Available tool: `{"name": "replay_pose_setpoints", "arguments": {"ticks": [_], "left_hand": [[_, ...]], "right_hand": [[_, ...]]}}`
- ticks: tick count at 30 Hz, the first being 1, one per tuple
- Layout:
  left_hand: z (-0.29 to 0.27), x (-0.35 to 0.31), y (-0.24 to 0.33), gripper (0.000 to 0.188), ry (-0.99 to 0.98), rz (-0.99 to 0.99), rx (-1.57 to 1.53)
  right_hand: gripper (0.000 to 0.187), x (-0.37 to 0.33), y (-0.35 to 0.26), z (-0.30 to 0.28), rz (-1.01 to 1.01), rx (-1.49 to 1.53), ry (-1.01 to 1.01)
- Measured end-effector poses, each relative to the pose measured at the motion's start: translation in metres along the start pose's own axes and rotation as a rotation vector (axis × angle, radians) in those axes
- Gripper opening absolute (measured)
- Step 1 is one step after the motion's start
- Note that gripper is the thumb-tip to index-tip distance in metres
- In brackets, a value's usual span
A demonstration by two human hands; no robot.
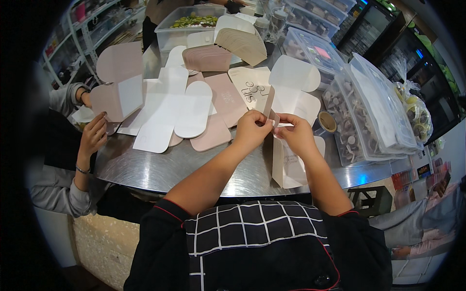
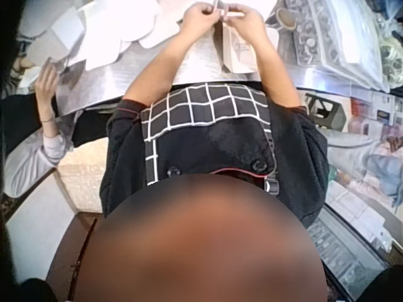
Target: The person folds flat cardboard pieces into small boxes by hand, aligning and tucking flaps to form the box shape. They handle multiple boxes one at a time, placing finished boxes on the table while continuing to fold new ones.
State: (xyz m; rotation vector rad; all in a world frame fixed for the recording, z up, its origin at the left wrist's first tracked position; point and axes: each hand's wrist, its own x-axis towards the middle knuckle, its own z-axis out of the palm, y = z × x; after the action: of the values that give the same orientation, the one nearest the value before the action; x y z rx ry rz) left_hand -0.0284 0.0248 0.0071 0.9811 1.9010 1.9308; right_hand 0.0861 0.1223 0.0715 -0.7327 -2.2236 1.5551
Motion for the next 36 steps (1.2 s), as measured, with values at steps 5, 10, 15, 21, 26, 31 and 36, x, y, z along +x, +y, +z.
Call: {"name": "replay_pose_setpoints", "arguments": {"ticks": [5,10,15,21,26,31,36], "left_hand": [[-0.001,0.0,0.004,0.017,0.034,0.075,0.03],[0.001,-0.001,0.001,0.017,0.032,0.099,0.047],[0.004,0.0,-0.005,0.024,-0.019,-0.058,-0.092],[0.008,-0.002,-0.006,0.048,-0.098,-0.168,-0.11],[0.01,-0.002,-0.012,0.081,-0.132,-0.021,0.161],[0.011,-0.003,-0.017,0.086,-0.27,-0.075,-0.047],[0.01,-0.007,-0.008,0.08,-0.317,-0.122,-0.199]], "right_hand": [[0.033,0.001,-0.001,0.002,-0.037,-0.049,0.023],[0.031,-0.003,-0.003,0.009,-0.101,-0.188,0.046],[0.029,0.0,0.002,0.004,-0.131,-0.106,0.066],[0.013,0.016,0.006,-0.024,0.081,-0.011,-0.169],[0.012,0.019,0.01,-0.024,0.145,0.054,-0.335],[0.011,0.023,0.006,-0.013,0.059,-0.093,-0.439],[0.015,0.028,-0.013,-0.015,-0.037,-0.325,-0.473]]}}
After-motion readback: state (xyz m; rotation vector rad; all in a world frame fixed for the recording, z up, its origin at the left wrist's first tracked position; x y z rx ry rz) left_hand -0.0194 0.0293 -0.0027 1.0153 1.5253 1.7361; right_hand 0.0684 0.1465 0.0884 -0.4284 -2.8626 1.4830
